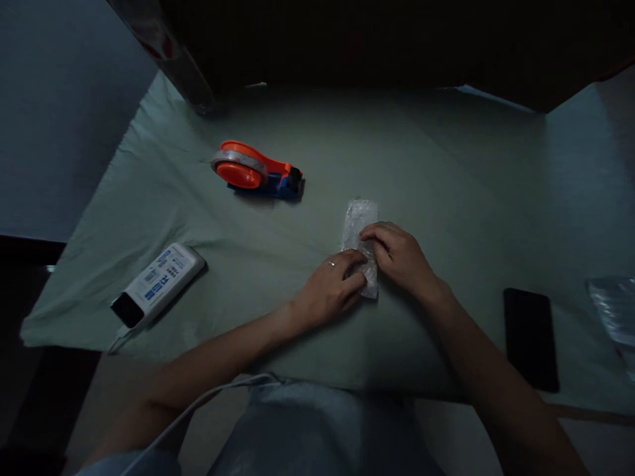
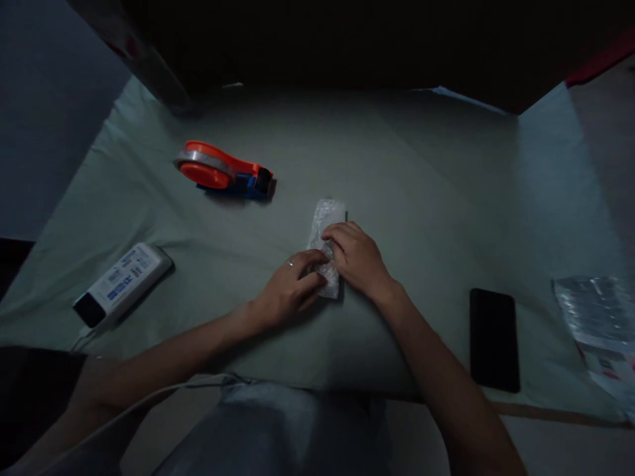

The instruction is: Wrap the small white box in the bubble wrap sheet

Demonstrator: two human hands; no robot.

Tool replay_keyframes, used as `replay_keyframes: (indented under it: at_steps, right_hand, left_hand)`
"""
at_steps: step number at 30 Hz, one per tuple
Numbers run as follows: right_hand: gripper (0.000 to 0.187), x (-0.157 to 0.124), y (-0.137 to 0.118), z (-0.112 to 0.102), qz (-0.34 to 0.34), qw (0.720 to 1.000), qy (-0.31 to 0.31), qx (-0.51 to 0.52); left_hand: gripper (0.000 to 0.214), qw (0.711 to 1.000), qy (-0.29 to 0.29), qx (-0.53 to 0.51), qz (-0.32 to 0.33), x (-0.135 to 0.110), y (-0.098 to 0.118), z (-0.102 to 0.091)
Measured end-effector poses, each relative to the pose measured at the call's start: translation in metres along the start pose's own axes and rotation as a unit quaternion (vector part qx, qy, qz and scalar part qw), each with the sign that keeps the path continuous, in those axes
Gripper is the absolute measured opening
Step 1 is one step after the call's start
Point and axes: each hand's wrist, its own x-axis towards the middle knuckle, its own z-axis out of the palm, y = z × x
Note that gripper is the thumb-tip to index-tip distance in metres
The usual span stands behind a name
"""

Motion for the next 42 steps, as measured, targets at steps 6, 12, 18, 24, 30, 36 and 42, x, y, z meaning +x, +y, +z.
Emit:
replay_keyframes:
  at_steps: [6,12,18,24,30,36,42]
  right_hand:
    - [0.035,-0.004,0.009,0.011,-0.057,0.997,-0.036,0.028]
    - [0.033,-0.018,0.011,0.006,-0.025,0.995,0.008,0.099]
    - [0.028,-0.065,0.0,-0.003,-0.056,0.996,0.036,0.061]
    - [0.05,-0.084,-0.003,0.016,-0.108,0.994,0.031,0.004]
    - [0.046,-0.083,-0.003,0.024,-0.098,0.994,0.04,-0.014]
    - [0.053,-0.086,-0.002,0.027,-0.118,0.991,0.053,-0.036]
    - [0.056,-0.09,-0.001,0.033,-0.14,0.985,0.073,-0.064]
  left_hand:
    - [0.008,1.0,0.001,0.024,-0.017,-0.001,0.004,0.0]
    - [0.009,1.0,0.001,0.002,-0.015,-0.003,0.002,0.002]
    - [0.009,0.999,0.012,-0.032,-0.022,-0.004,0.002,0.002]
    - [0.013,0.998,0.055,-0.019,-0.029,-0.007,0.002,0.005]
    - [0.033,0.999,0.048,-0.01,0.011,-0.02,-0.003,0.001]
    - [0.031,0.996,0.057,-0.034,0.053,-0.026,-0.013,-0.003]
    - [0.031,0.994,0.043,-0.017,0.101,-0.023,-0.016,-0.003]
